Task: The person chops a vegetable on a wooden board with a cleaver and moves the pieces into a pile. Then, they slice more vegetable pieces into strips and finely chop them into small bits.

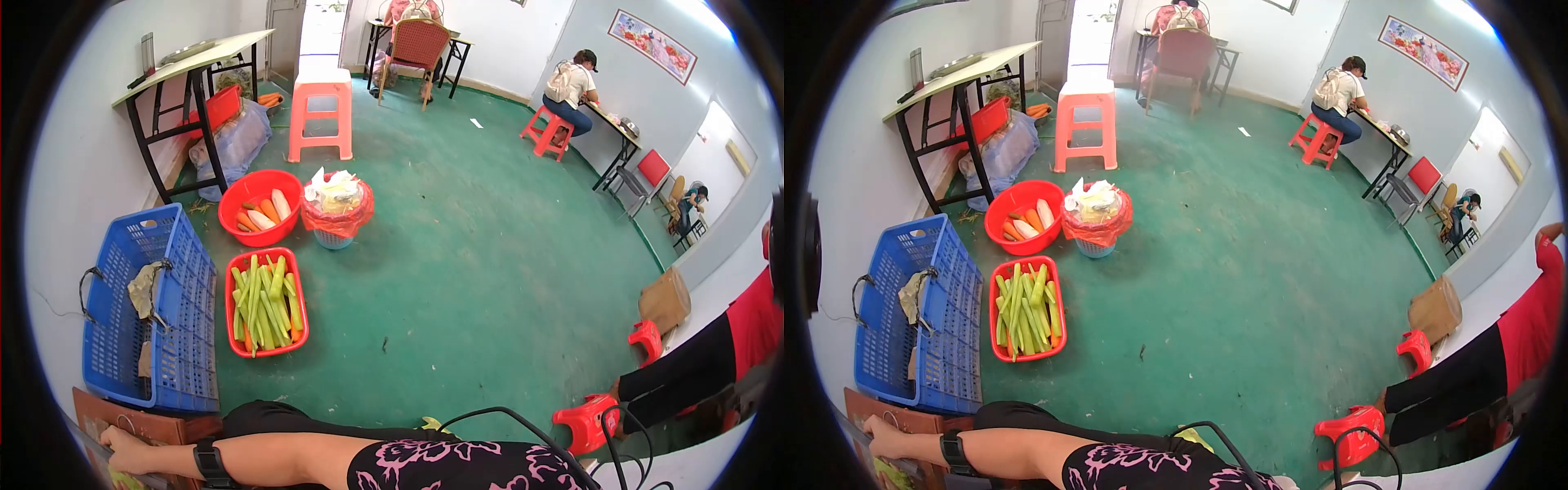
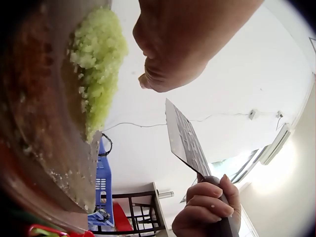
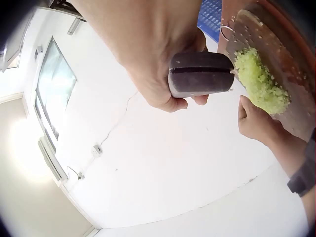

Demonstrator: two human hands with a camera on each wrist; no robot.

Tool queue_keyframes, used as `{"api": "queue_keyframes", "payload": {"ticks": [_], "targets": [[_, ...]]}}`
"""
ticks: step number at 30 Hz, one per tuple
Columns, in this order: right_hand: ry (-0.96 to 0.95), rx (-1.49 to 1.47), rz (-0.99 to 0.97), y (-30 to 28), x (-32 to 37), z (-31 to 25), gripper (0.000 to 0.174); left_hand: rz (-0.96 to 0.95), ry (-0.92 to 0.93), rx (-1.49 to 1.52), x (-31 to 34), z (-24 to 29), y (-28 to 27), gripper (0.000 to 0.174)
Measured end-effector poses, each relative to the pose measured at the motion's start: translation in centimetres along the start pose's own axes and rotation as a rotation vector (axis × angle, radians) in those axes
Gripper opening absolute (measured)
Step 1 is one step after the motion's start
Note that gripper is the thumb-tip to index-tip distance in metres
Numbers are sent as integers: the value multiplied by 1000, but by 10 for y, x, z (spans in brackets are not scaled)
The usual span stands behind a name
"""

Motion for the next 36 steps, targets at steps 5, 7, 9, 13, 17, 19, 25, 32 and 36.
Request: {"api": "queue_keyframes", "payload": {"ticks": [5,7,9,13,17,19,25,32,36], "targets": [[120,-5,-86,-8,6,-11,32,-97,-157,-7,-3,24,-6,36],[26,60,-96,-6,0,-7,32,-121,-156,48,0,-3,10,37],[-23,49,68,-11,16,-18,25,-190,-242,243,10,-44,29,41],[37,179,-7,-36,57,-61,39,-31,-335,592,6,64,-31,34],[198,76,-286,-23,49,-50,36,13,-246,41,48,18,-77,28],[226,86,-327,-15,52,-45,21,118,-217,26,54,-3,-81,23],[283,161,-413,4,56,-48,18,199,-319,-26,97,-53,-110,12],[417,201,-521,41,71,-20,20,37,-441,-81,153,-82,-137,12],[443,304,-640,63,78,-5,30,23,-494,-171,177,-106,-147,17]]}}
Point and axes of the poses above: each hand's wrist, its own x-axis away from the middle knuckle, its own y-axis out of the palm, z = x × y, the point moved 2 cm from there along -x, towards the middle knuckle, and after that the axes turned 13 degrees about y, right-handed, at the moved point
